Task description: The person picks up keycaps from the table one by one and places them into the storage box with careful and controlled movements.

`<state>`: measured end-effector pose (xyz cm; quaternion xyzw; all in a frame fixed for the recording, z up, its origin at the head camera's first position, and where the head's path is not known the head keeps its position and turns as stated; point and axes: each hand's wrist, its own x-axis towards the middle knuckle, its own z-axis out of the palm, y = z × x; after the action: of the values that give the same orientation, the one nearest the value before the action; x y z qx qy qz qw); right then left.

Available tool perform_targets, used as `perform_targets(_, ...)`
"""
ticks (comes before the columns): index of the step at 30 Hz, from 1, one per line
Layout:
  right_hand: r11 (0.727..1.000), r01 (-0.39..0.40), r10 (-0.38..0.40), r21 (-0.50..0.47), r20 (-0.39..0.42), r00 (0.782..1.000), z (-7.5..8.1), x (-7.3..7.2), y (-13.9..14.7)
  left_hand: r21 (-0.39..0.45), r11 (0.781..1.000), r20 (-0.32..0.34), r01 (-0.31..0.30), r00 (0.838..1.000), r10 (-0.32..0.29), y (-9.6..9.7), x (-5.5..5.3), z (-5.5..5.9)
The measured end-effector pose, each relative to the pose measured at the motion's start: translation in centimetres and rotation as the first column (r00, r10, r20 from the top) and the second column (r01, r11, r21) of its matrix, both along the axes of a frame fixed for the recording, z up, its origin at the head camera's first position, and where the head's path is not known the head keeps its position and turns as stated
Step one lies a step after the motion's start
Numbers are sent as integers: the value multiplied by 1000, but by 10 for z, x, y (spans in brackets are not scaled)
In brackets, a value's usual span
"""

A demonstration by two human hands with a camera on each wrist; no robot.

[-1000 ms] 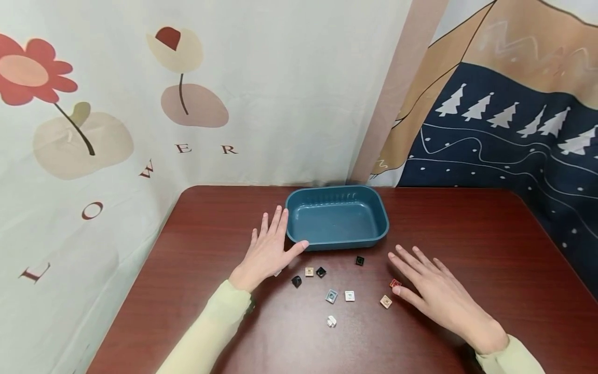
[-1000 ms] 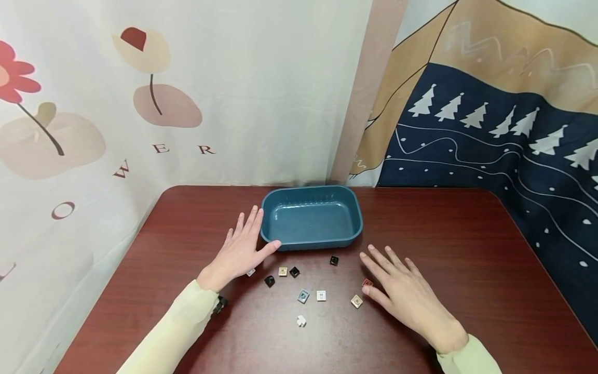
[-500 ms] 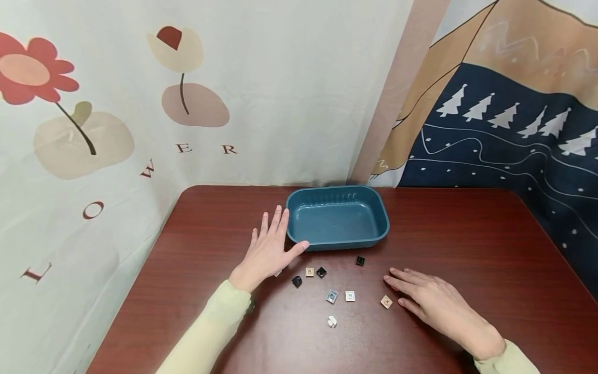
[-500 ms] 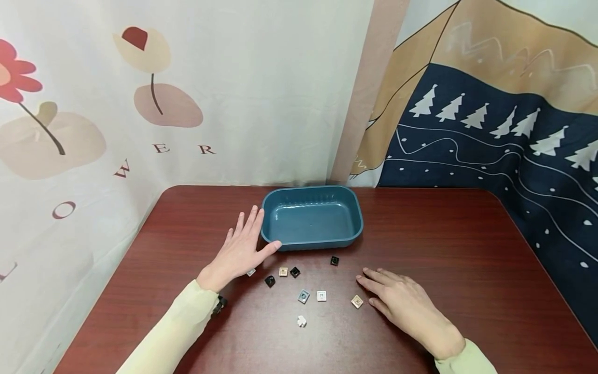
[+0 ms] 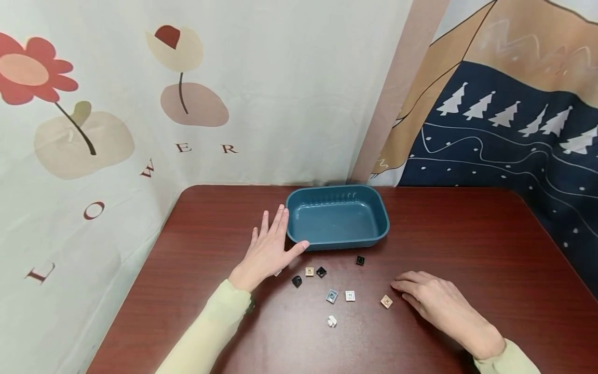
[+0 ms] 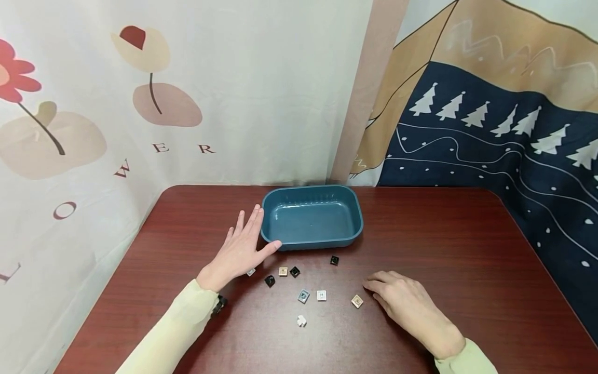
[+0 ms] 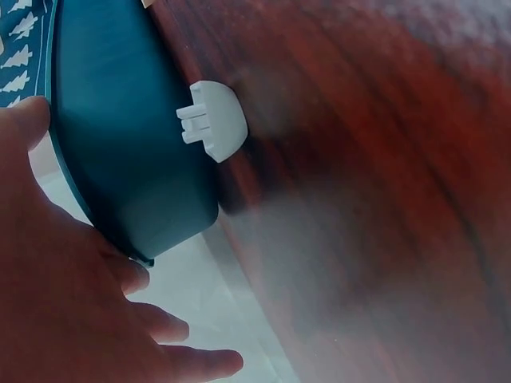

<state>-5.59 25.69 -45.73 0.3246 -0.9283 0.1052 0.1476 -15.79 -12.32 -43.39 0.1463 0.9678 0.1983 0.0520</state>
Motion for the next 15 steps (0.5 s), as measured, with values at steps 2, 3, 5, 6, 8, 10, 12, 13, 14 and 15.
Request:
perform_targets(2, 1000, 2, -2, -7, -9, 1000, 0, 0, 0, 0, 1000, 1, 0, 1000, 0, 0, 0, 1)
perform_targets(3, 1000, 4, -4, -9, -9, 1000, 0, 0, 0, 0, 1000, 0, 0, 1000, 0, 0, 0, 1)
perform_targets(5, 1000, 11, -11, -9, -4, 1000, 0, -1, 0, -5, 1000, 0, -1, 1000, 1, -1, 0, 1)
perform_targets(6, 1000, 17, -17, -9, -1, 1000, 1, 0, -1, -6, 1000, 1, -2, 1000, 2, -1, 0, 1)
perform_targets(8, 1000, 30, -30, -8, 1, 1000, 2, 0, -1, -7, 1000, 0, -3, 1000, 3, -1, 0, 2)
perform_targets(10, 999, 41, -41, -8, -2, 999, 3, 0, 0, -6, 1000, 0, -4, 1000, 4, -1, -1, 2)
perform_targets(12, 999, 47, -48, -12, -7, 999, 4, -1, 1, -4, 1000, 0, -1, 1000, 1, -1, -1, 2)
perform_targets(13, 999, 50, -50, -13, -8, 999, 5, -1, 2, -4, 1000, 0, 1, 1000, -1, 0, -1, 1)
perform_targets(14, 999, 53, -53, -14, -8, 999, 6, -1, 2, -6, 1000, 2, 3, 1000, -3, 0, -2, 1)
perform_targets(15, 998, 56, -56, -15, -6, 998, 8, -2, 3, -8, 1000, 2, 5, 1000, -5, 0, -2, 0)
